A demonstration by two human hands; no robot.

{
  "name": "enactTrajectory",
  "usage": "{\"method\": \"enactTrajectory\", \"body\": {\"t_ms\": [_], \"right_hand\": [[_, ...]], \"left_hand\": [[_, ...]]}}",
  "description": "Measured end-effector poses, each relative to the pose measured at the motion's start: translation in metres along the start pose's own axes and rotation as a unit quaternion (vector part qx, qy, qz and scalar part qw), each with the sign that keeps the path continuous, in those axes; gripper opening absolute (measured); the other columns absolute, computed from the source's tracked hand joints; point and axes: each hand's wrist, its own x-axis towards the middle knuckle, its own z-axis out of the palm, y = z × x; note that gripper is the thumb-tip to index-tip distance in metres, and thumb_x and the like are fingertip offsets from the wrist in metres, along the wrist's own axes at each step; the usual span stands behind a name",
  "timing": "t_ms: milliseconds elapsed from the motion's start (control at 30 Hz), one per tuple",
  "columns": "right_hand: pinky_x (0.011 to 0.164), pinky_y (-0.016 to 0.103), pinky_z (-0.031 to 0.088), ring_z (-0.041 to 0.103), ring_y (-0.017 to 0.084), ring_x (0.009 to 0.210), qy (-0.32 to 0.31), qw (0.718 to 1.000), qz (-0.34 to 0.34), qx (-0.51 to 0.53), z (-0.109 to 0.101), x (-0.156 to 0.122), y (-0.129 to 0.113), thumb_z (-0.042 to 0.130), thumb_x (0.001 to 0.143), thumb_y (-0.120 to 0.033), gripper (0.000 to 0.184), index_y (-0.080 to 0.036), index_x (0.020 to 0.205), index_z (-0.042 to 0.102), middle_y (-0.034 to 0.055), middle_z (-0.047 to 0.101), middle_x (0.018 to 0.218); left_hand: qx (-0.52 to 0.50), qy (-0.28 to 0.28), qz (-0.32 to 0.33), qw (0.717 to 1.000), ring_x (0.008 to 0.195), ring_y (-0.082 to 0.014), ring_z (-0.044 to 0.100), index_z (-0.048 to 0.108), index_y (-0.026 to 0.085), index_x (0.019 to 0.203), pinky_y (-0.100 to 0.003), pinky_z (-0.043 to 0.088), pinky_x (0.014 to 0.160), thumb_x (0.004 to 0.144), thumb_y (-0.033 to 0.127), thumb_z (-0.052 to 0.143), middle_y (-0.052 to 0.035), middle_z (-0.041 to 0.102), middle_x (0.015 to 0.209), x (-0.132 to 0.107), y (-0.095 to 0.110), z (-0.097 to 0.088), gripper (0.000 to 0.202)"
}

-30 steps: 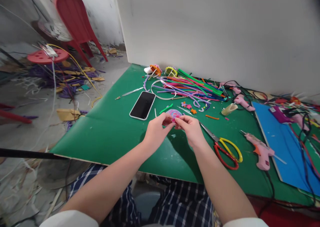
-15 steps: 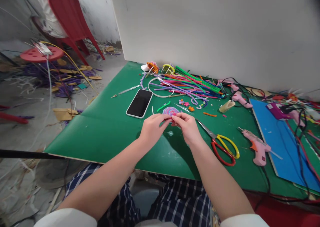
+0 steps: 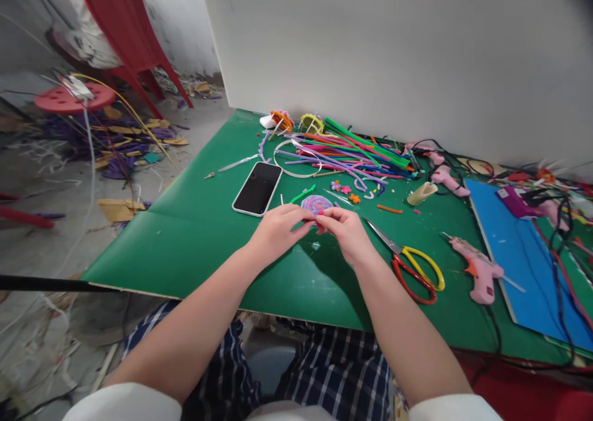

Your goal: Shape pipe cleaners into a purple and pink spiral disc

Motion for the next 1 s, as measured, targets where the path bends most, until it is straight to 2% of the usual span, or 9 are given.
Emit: {"method": "enactTrajectory", "body": {"t_ms": [167, 267, 367, 533, 633, 867, 1000], "right_hand": [[0.060, 0.025, 0.044, 0.052, 0.009, 0.056, -0.016, 1.000, 0.013, 0.010, 0.0002, 0.0010, 0.0005, 0.065, 0.065, -0.034, 0.017, -0.017, 0.064, 0.062, -0.0021, 0.057, 0.059], [0.062, 0.026, 0.045, 0.052, 0.010, 0.056, 0.002, 1.000, 0.017, 0.020, 0.0017, 0.0014, -0.0001, 0.066, 0.063, -0.035, 0.018, -0.018, 0.066, 0.061, -0.0023, 0.058, 0.060], [0.063, 0.028, 0.046, 0.053, 0.010, 0.056, 0.013, 0.999, 0.017, 0.027, 0.0033, 0.0014, -0.0004, 0.067, 0.062, -0.035, 0.018, -0.018, 0.066, 0.061, -0.0025, 0.058, 0.061], [0.063, 0.027, 0.046, 0.053, 0.010, 0.057, 0.025, 1.000, -0.008, 0.017, 0.0042, 0.0013, -0.0003, 0.066, 0.063, -0.034, 0.017, -0.018, 0.068, 0.061, -0.0024, 0.058, 0.062], [0.063, 0.027, 0.046, 0.054, 0.010, 0.058, 0.024, 0.999, -0.019, -0.010, 0.0039, 0.0012, -0.0001, 0.065, 0.064, -0.034, 0.016, -0.019, 0.067, 0.060, -0.0025, 0.057, 0.062], [0.064, 0.029, 0.046, 0.055, 0.012, 0.061, 0.011, 0.998, -0.020, -0.057, 0.0033, 0.0014, -0.0004, 0.064, 0.065, -0.036, 0.017, -0.019, 0.066, 0.060, -0.0019, 0.058, 0.062], [0.065, 0.029, 0.045, 0.055, 0.012, 0.062, -0.009, 0.997, -0.011, -0.080, 0.0026, 0.0018, -0.0011, 0.064, 0.064, -0.036, 0.018, -0.019, 0.069, 0.062, -0.0015, 0.060, 0.064]], "left_hand": [[-0.001, -0.023, -0.006, 1.000, 0.079, -0.0143, 0.059, 0.065, 0.024, 0.090, -0.025, 0.043, 0.073, 0.080, 0.028, 0.051, -0.0020, 0.067, 0.085, 0.0029, -0.0009, -0.0066, 0.018], [-0.053, -0.016, -0.084, 0.995, 0.073, -0.0148, 0.059, 0.066, 0.023, 0.086, -0.025, 0.044, 0.069, 0.075, 0.031, 0.057, -0.0017, 0.067, 0.081, 0.0058, 0.0003, -0.0082, 0.016], [-0.151, -0.045, -0.160, 0.974, 0.066, -0.0139, 0.059, 0.067, 0.021, 0.079, -0.024, 0.043, 0.063, 0.071, 0.033, 0.061, -0.0010, 0.067, 0.075, 0.0076, 0.0015, -0.0076, 0.015], [-0.260, -0.077, -0.222, 0.937, 0.066, -0.0136, 0.058, 0.066, 0.017, 0.079, -0.025, 0.044, 0.062, 0.071, 0.033, 0.059, -0.0024, 0.066, 0.073, 0.0073, 0.0027, -0.0057, 0.019], [-0.283, -0.076, -0.235, 0.927, 0.065, -0.0136, 0.058, 0.065, 0.015, 0.078, -0.025, 0.044, 0.061, 0.072, 0.035, 0.059, -0.0029, 0.065, 0.071, 0.0070, 0.0037, -0.0061, 0.021], [-0.272, -0.081, -0.234, 0.930, 0.063, -0.0128, 0.056, 0.064, 0.015, 0.076, -0.025, 0.043, 0.061, 0.072, 0.035, 0.058, -0.0024, 0.063, 0.069, 0.0082, 0.0028, -0.0068, 0.021], [-0.294, -0.061, -0.243, 0.922, 0.066, -0.0131, 0.057, 0.064, 0.016, 0.087, -0.026, 0.045, 0.063, 0.072, 0.034, 0.059, -0.0032, 0.064, 0.074, 0.0094, 0.0002, -0.0053, 0.025]]}}
